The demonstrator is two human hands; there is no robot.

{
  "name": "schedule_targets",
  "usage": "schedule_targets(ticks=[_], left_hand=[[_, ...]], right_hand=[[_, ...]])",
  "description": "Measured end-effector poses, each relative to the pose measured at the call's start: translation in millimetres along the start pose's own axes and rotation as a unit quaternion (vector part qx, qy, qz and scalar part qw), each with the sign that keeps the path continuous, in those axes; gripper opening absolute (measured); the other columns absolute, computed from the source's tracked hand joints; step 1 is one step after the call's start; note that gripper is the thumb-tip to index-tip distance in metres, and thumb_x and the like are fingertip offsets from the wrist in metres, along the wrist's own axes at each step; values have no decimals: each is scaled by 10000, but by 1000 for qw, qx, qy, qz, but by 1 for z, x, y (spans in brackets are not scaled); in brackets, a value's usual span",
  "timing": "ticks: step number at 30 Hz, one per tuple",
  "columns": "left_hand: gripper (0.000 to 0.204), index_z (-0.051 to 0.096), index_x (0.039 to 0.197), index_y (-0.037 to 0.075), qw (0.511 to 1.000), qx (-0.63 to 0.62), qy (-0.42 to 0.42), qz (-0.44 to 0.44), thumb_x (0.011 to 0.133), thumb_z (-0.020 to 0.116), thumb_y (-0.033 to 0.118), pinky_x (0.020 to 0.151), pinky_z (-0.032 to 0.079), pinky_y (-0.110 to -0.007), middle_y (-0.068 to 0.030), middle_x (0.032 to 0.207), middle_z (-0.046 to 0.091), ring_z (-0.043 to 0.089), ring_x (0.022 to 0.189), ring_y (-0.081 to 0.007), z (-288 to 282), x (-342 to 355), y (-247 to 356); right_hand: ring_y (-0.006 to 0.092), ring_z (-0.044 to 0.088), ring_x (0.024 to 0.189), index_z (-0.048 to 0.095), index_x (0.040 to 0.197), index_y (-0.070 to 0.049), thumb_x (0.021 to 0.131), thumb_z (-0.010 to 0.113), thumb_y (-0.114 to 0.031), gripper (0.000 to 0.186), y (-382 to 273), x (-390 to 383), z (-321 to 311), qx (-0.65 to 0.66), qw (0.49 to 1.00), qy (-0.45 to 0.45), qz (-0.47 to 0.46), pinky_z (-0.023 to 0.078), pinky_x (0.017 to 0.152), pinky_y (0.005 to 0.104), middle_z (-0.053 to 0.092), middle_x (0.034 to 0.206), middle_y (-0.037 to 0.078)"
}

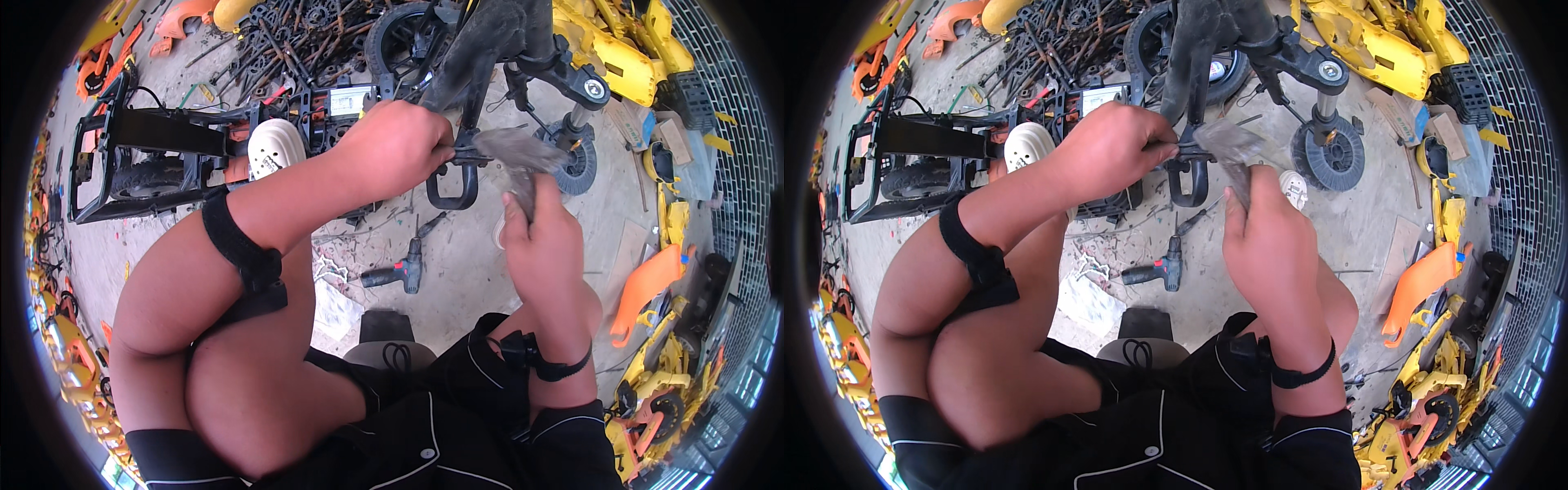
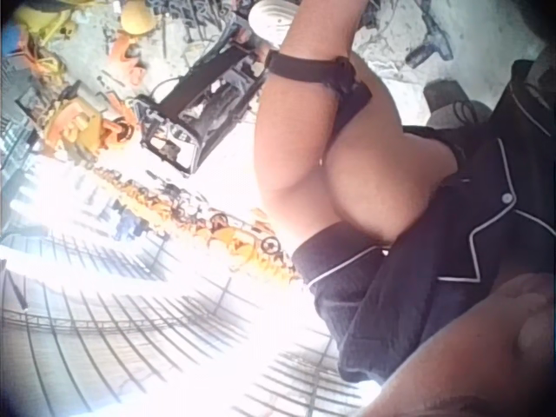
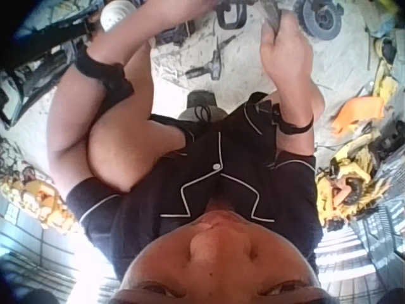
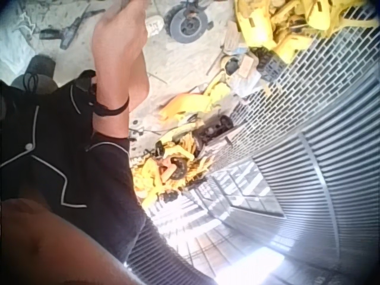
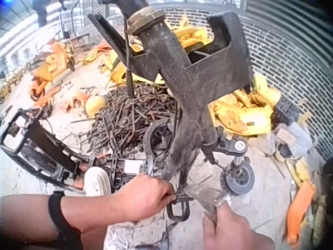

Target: The person strips components from a motorcycle frame by hand, using pliers to pull at wires, and hitting a component with a hammer before twisting and pulling the wires away from the frame.

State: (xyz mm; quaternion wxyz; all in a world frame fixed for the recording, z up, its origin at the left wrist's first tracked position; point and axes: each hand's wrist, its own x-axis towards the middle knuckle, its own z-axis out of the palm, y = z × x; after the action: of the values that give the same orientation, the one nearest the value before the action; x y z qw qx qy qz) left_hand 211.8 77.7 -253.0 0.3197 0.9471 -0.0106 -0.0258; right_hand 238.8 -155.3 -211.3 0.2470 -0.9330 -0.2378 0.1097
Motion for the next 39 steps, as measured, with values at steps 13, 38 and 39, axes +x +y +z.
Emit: schedule_targets(ticks=[13, 38, 39], left_hand=[[200, 767, 1024, 31, 994, -82, -63, -40, 942, 749, 212, 695, 556, -379, -130, 828, 757, 724, 726, -278, -9, -5, -13], [164, 750, 969, 37, 998, -42, -41, 14, 910, 710, 185, 686, 555, -417, -153, 811, 734, 716, 747, -343, -13, -11, -16], [166, 750, 968, 37, 998, -39, -41, 16, 910, 709, 187, 688, 556, -419, -155, 815, 735, 717, 751, -347, -12, -10, -17]], right_hand=[[470, 703, 769, 488, 1136, -2, 1006, 629, -161, 249, 9, 4, 16, -88, 995, -10, -44, 555, 654, 560, 700, 834, 259], [455, 706, 724, 568, 1086, -27, 1043, 632, -406, 387, 13, 1, 4, 56, 997, 48, -33, 541, 591, 519, 716, 802, 216], [456, 706, 726, 565, 1087, -28, 1044, 630, -409, 389, 13, 0, 5, 95, 993, 66, -33, 539, 591, 520, 715, 802, 216]])
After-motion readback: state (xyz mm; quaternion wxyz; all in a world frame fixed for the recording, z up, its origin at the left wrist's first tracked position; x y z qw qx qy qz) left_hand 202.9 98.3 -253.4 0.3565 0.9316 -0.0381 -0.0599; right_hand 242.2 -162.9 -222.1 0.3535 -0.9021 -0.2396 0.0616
